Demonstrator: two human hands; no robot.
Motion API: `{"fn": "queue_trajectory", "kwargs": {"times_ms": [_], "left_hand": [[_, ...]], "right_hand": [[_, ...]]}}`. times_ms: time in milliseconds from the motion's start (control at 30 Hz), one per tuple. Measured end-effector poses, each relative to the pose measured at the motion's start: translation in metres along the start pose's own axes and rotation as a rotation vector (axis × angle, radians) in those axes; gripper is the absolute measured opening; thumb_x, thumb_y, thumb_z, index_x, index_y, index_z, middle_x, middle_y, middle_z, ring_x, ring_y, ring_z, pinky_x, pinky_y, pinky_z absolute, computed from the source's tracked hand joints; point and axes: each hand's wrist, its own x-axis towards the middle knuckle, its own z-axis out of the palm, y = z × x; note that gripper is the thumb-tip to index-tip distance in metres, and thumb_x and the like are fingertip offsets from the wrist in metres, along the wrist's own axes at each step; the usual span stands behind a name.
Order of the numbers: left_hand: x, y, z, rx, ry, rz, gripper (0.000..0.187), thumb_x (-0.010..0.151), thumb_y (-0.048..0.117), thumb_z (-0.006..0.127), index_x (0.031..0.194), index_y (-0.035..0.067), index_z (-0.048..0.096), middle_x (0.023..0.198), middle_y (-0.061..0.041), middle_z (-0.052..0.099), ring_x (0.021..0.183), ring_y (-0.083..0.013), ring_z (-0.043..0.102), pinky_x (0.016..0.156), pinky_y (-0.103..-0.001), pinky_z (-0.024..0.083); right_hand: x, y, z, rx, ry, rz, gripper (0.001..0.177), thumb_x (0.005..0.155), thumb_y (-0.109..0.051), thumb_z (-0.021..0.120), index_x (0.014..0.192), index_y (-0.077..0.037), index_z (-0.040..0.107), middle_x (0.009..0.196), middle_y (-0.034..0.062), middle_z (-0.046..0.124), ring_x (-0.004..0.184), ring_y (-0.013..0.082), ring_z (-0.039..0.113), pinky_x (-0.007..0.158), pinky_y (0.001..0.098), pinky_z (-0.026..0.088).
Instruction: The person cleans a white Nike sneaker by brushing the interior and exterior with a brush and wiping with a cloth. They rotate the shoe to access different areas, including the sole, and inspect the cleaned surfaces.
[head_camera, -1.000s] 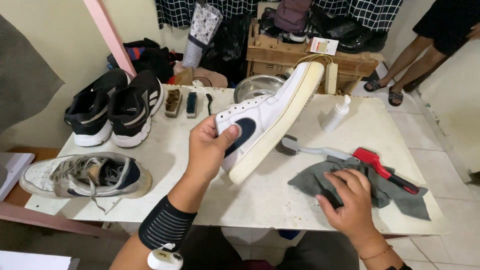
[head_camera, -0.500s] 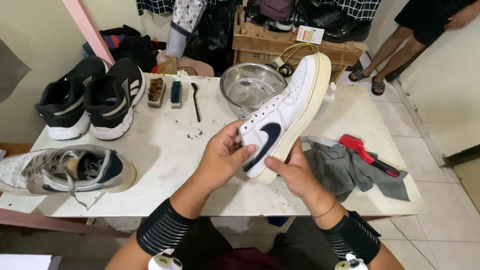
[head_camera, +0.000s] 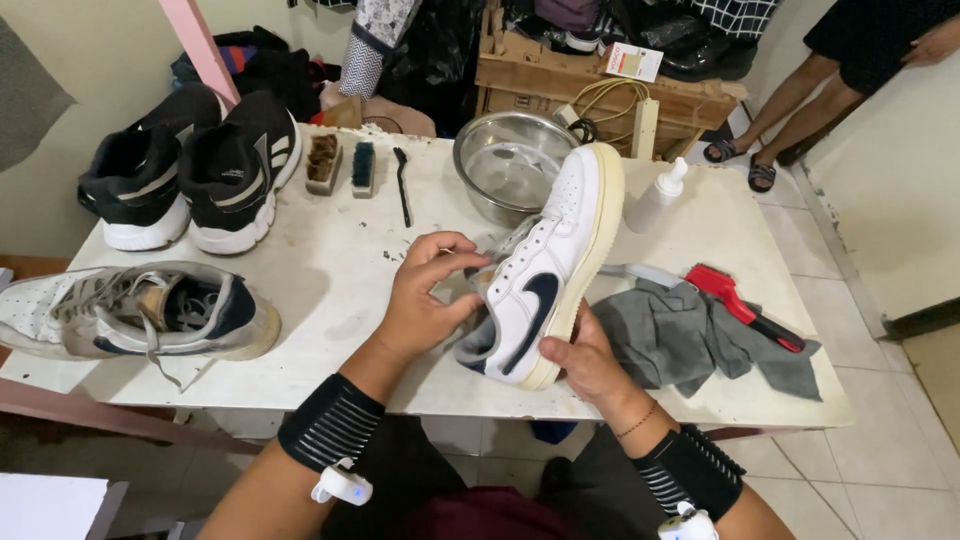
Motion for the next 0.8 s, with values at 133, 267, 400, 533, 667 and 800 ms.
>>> {"fn": "queue_trajectory", "kwargs": {"times_ms": [133,267,400,533,667,800], "left_hand": [[0.002,-0.009,0.006,-0.027,0.018,0.070,0.011,0.084,0.013,0.082,0.095,0.012,0.080,0.097,-0.007,0.075,0.089,-0.0245,0.067,0.086,-0.038,0.056],[-0.005,-0.041,0.000,-0.296,0.161,-0.183,0.015,0.087,-0.003,0.069,0.100,0.003,0.070,0.091,-0.011,0.076,0.081,-0.0114,0.061,0.077,-0.031,0.056],[-0.009,-0.048,0.001,-0.384,0.205,-0.239,0.016,0.087,-0.005,0.070,0.101,0.002,0.067,0.092,-0.011,0.076,0.080,-0.0090,0.059,0.074,-0.027,0.054],[-0.008,-0.035,0.006,-0.477,0.189,-0.264,0.017,0.085,-0.005,0.075,0.101,0.000,0.071,0.090,-0.012,0.078,0.077,-0.0060,0.061,0.071,-0.023,0.055],[-0.007,-0.034,0.005,-0.454,0.148,-0.228,0.017,0.083,-0.004,0.080,0.099,-0.001,0.074,0.090,-0.013,0.078,0.078,-0.0082,0.066,0.074,-0.027,0.059],[0.006,-0.007,-0.005,-0.241,-0.087,0.131,0.009,0.085,0.001,0.077,0.086,0.008,0.081,0.093,-0.010,0.079,0.091,-0.0278,0.072,0.093,-0.044,0.056]], "right_hand": [[0.000,0.001,-0.002,0.086,-0.054,0.029,0.089,0.069,-0.016,0.089,0.147,-0.010,0.048,0.137,0.0142,0.064,0.122,0.0263,0.062,0.106,0.0536,0.050],[-0.004,0.012,-0.021,0.190,-0.068,0.106,0.086,0.068,-0.013,0.087,0.146,-0.007,0.051,0.134,0.0200,0.067,0.115,0.0334,0.067,0.102,0.0567,0.053],[-0.007,0.014,-0.017,0.290,-0.038,0.107,0.082,0.069,-0.016,0.084,0.144,-0.004,0.052,0.131,0.0186,0.068,0.116,0.0313,0.067,0.101,0.0573,0.053],[-0.007,0.012,-0.018,0.299,-0.005,0.116,0.080,0.071,-0.021,0.083,0.143,-0.003,0.054,0.127,0.0204,0.070,0.113,0.0318,0.069,0.098,0.0560,0.055],[-0.005,0.008,-0.013,0.272,0.008,0.117,0.080,0.073,-0.023,0.081,0.145,-0.003,0.051,0.131,0.0206,0.068,0.115,0.0317,0.068,0.100,0.0574,0.054],[-0.002,0.009,-0.017,0.231,-0.009,0.113,0.080,0.076,-0.024,0.081,0.147,-0.004,0.050,0.133,0.0217,0.067,0.115,0.0324,0.067,0.101,0.0590,0.053]]}}
